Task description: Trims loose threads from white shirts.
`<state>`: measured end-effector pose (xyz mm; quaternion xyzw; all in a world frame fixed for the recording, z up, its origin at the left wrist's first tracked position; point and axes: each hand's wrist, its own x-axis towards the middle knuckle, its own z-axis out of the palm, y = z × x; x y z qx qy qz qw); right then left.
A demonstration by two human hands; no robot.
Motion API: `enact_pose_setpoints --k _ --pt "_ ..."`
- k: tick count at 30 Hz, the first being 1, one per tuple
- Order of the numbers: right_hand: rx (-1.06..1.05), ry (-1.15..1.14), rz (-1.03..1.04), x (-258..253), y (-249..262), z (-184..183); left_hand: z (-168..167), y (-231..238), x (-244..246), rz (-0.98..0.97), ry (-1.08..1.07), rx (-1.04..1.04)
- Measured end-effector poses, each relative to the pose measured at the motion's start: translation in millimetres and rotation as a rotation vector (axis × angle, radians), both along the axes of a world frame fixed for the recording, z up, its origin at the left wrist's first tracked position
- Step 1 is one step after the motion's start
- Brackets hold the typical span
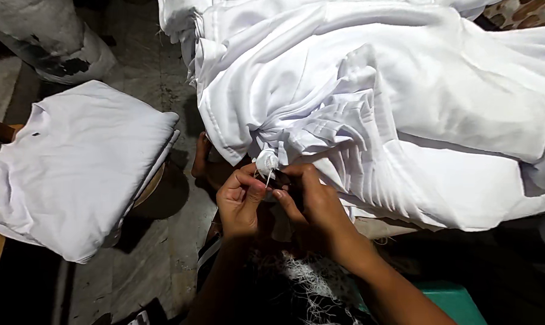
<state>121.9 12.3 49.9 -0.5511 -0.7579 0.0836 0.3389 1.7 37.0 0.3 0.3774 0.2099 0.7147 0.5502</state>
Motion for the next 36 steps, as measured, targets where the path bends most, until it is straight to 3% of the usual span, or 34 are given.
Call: enact_pose_setpoints --k 5,12,19,25,30,33,36 --pt "0.020 -0.048 -0.064 -5.4 -2.1 1.6 0.9 -2.4 -1.7 0.035 0.091 0.032" --pt "-0.259 0.403 0.104 6.6 -3.9 -8.3 1.2 -3.0 -4.1 -0.047 -0.052 -0.057" --pt "-0.332 0.513 0.126 -4.9 3.6 -1.0 -2.4 -3.4 -5.2 0.060 0.159 0.011" --pt "-0.353 0.448 0.113 0.2 0.9 -3.9 -4.5 -3.3 -5.7 0.092 0.179 0.031" --pt "-0.269 0.415 0.080 0.3 1.2 -3.7 -0.6 -3.3 -4.7 0.030 0.143 -0.145" --pt "-0.085 0.269 0.075 2.8 9.4 -4.2 0.6 -4.9 -10.0 -0.066 0.365 -0.224" --pt "-0.024 0.074 0.098 14.1 17.1 1.0 -3.7 -19.2 -18.0 0.088 0.576 -0.104"
